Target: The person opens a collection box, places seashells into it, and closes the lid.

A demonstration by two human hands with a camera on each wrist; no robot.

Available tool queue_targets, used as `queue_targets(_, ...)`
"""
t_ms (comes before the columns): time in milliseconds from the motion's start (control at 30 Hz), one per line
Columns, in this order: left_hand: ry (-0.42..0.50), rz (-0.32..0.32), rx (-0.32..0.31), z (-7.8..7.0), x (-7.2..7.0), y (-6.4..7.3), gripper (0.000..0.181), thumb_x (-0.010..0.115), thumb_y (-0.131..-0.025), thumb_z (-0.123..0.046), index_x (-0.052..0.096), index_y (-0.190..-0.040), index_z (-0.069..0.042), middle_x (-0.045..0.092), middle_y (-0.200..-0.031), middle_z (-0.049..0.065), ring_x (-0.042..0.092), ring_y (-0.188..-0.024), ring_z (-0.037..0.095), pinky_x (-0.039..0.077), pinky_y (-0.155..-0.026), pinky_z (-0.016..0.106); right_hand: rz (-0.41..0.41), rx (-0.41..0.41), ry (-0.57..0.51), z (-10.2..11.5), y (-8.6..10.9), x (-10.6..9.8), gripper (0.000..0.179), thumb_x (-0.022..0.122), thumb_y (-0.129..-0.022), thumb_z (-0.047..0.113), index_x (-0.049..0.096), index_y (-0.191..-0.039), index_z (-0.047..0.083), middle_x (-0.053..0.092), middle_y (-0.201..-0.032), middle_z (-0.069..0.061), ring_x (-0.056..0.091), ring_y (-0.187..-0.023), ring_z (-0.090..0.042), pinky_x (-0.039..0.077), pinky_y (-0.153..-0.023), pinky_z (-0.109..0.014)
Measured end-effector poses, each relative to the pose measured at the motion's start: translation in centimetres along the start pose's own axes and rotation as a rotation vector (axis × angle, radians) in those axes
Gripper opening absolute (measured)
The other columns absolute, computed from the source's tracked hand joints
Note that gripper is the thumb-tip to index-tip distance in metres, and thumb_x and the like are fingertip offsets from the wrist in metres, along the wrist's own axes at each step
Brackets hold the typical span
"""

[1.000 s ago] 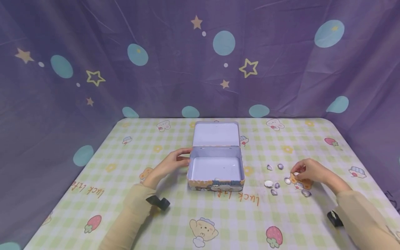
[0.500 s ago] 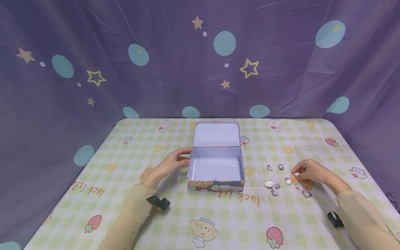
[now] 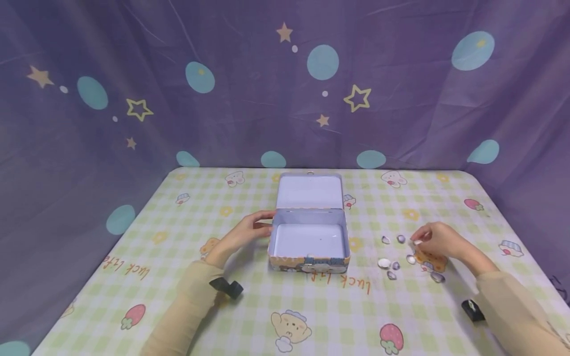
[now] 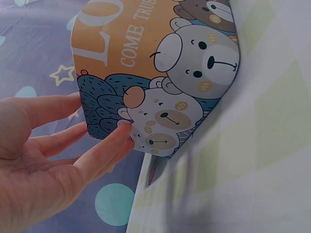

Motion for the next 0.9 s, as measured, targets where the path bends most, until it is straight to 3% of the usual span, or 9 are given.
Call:
queue_targets(333, -0.015, -0.001, 0.001, 0.0, 0.0, 0.0, 0.048, 0.05, -0.086, 0.002, 0.033, -0.13, 0.01, 0.034, -0.132, 0.028, 0.043, -0.112, 0.043, 0.048, -0.087, 0.033, -0.022, -0.047, -0.009, 1.7, -1.1, -0.2, 0.018, 0.066, -0.075, 0.008, 0.067, -0.091, 0.001, 0.061, -0.081, -0.003, 0.047, -0.063, -0.004, 0.043, -0.052, -0.021)
queue_targets(900, -0.016, 0.001, 0.018, 0.0, -0.1, 0.0, 0.047, 0.05, -0.087, 0.001, 0.033, -0.13, 0.01, 0.034, -0.132, 0.029, 0.043, -0.112, 0.043, 0.049, -0.086, 0.033, -0.076, -0.183, -0.069, 6.4, -3.0, -0.4, 0.02, 0.067, -0.076, 0.006, 0.065, -0.094, -0.001, 0.062, -0.081, -0.004, 0.049, -0.062, -0.003, 0.045, -0.05, -0.021)
Point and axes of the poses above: each hand's wrist, its own y-axis away from the middle knuckle, its own x-axis out of the palm, z = x × y, the point moved 7 cm from there along -y, towards the middle knuckle
